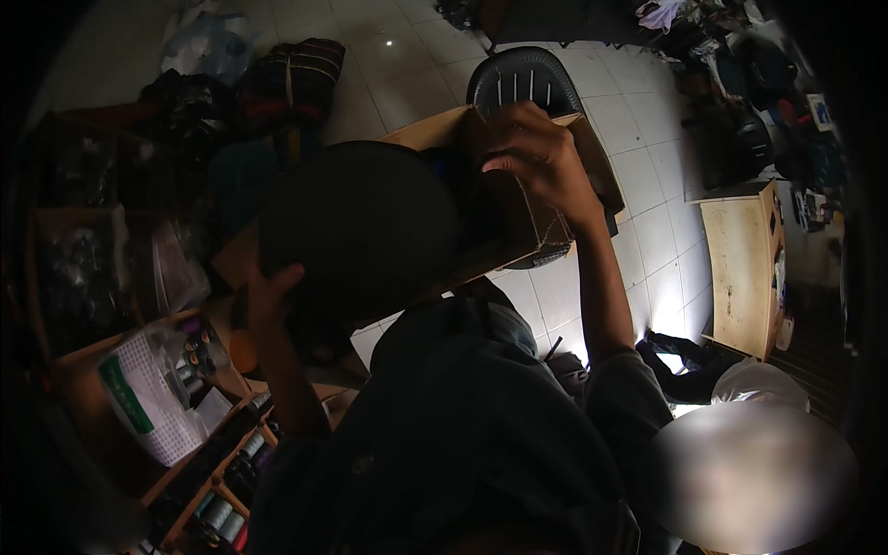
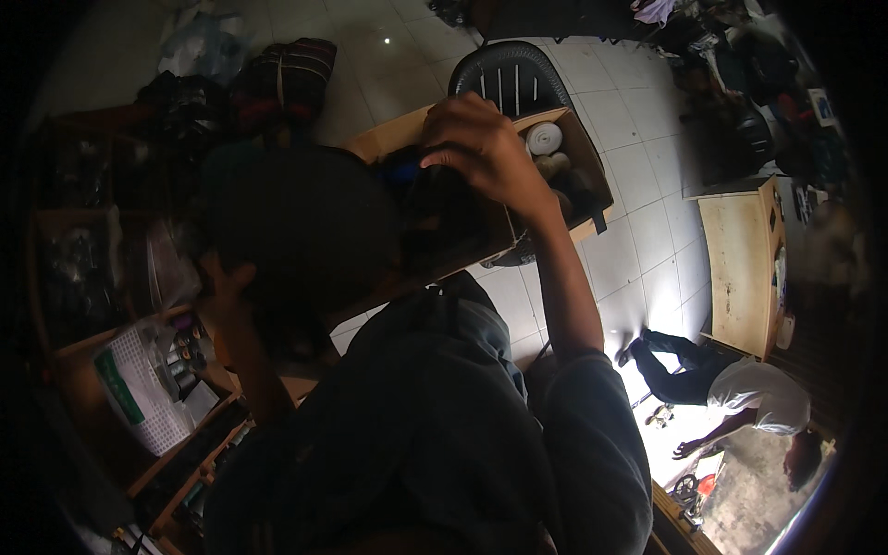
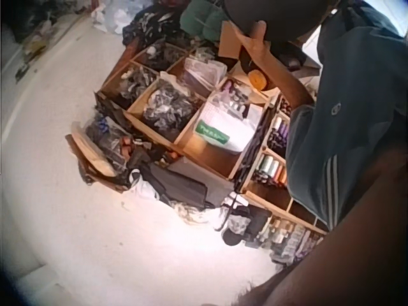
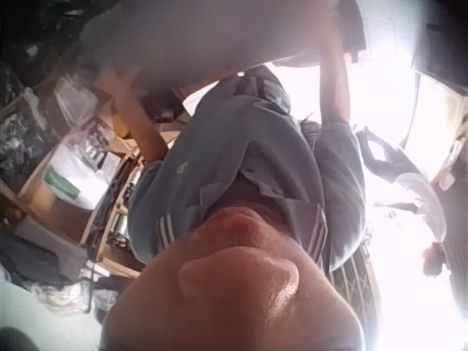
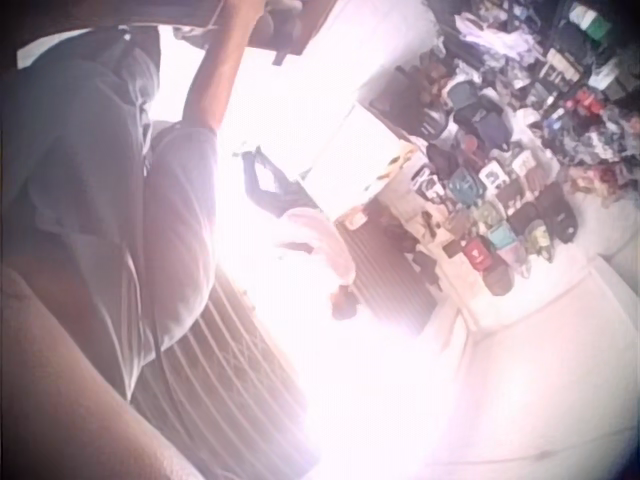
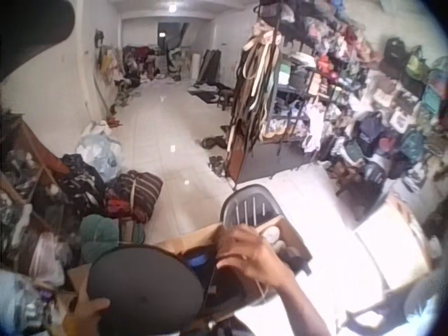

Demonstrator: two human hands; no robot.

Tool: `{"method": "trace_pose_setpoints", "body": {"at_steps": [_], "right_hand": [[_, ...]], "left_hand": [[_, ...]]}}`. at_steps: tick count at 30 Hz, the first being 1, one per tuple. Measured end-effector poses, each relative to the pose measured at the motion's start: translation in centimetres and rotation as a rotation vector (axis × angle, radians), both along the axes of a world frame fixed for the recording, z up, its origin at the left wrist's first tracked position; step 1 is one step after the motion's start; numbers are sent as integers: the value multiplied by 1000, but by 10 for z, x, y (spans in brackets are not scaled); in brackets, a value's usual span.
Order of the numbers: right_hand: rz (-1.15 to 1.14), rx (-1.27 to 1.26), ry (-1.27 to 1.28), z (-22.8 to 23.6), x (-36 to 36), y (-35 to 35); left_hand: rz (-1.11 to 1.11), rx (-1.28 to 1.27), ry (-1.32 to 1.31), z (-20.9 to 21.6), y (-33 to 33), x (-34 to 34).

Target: The person organizes various textile goods, including rolls of fabric and round pads, by taking them from cardboard boxes and placing them onto metal storage shelves.

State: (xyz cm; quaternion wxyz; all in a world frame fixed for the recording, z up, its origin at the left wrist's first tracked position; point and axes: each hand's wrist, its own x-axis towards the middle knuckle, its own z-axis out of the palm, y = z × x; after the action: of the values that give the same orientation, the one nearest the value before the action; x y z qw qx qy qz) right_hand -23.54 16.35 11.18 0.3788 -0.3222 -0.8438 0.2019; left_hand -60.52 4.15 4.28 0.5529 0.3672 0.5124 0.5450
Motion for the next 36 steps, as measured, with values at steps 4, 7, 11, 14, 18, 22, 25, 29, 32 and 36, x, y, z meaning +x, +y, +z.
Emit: {"method": "trace_pose_setpoints", "body": {"at_steps": [4, 7, 11, 14, 18, 22, 25, 29, 32, 36], "right_hand": [[-33, -16, 60, 0, -19, -9], [-254, -243, 206, -14, -30, -30], [-325, -558, 237, -49, -7, -58], [-314, -757, 284, -55, 10, -70], [-248, -790, 417, -61, 27, -75], [-110, -820, 309, -52, 52, -58], [95, -747, 100, -45, 65, -39], [224, -678, -75, -28, 74, -24], [190, -785, -41, -25, 104, -16], [137, -756, 70, -33, 148, -10]], "left_hand": [[-27, -84, -190, -14, 0, 30], [-11, -81, -346, -17, -6, 57], [-96, -192, -460, -41, -20, 90], [-110, -271, -433, -46, -35, 123], [-117, -264, -282, -57, -39, 152], [-285, 104, -50, -51, 6, 157], [-373, 284, 190, -7, 60, 179], [-705, 285, 440, 8, 101, 224], [-673, 262, 535, 4, 99, 244], [-566, 6, 564, 14, 75, 254]]}}
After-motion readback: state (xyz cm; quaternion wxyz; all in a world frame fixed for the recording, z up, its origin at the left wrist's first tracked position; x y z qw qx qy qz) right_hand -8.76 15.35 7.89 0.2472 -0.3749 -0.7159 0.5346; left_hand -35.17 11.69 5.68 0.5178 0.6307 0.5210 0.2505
